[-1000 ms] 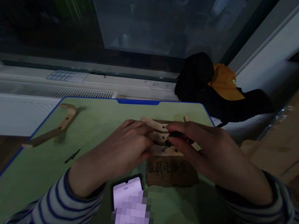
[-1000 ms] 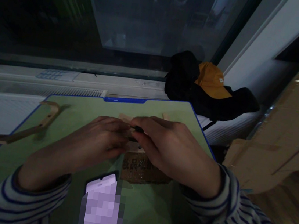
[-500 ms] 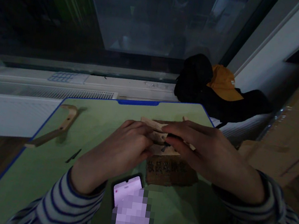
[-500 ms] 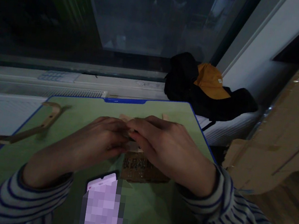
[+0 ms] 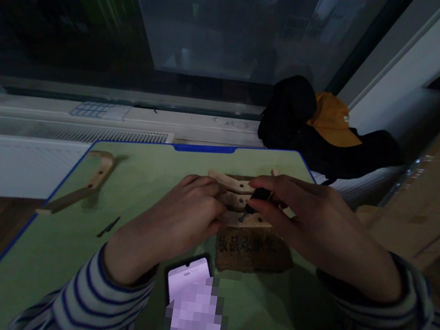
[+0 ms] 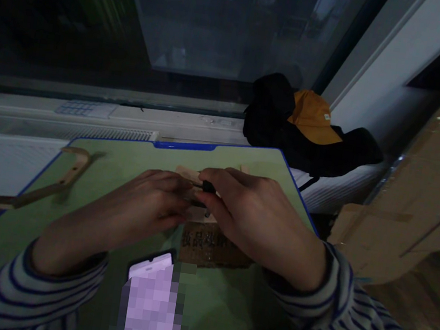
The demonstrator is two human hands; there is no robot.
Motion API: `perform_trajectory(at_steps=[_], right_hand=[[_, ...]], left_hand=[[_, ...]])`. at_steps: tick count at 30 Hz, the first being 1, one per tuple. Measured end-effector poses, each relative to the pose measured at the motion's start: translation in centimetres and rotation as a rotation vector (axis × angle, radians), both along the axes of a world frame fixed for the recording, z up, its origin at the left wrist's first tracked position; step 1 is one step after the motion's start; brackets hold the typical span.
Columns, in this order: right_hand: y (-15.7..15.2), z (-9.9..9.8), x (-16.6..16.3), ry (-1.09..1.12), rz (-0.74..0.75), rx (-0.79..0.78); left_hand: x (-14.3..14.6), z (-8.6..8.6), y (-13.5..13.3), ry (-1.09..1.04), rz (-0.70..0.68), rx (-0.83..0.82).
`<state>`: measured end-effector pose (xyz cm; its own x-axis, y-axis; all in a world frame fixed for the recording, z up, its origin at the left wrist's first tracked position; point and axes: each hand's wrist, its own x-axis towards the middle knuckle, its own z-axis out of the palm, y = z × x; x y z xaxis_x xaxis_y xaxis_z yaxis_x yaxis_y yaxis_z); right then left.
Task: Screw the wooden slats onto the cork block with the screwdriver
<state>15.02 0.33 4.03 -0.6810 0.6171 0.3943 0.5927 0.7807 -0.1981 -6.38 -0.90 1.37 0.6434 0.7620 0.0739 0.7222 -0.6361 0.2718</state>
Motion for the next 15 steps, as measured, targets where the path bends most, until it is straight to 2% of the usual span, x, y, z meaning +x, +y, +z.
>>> perform_trajectory(at_steps=[15], right_hand=[[-0.2,0.31,-0.24,0.022,0.081,-0.064]], left_hand=[[0.25,-0.05,0.19,0.019,0.018,-0.019]])
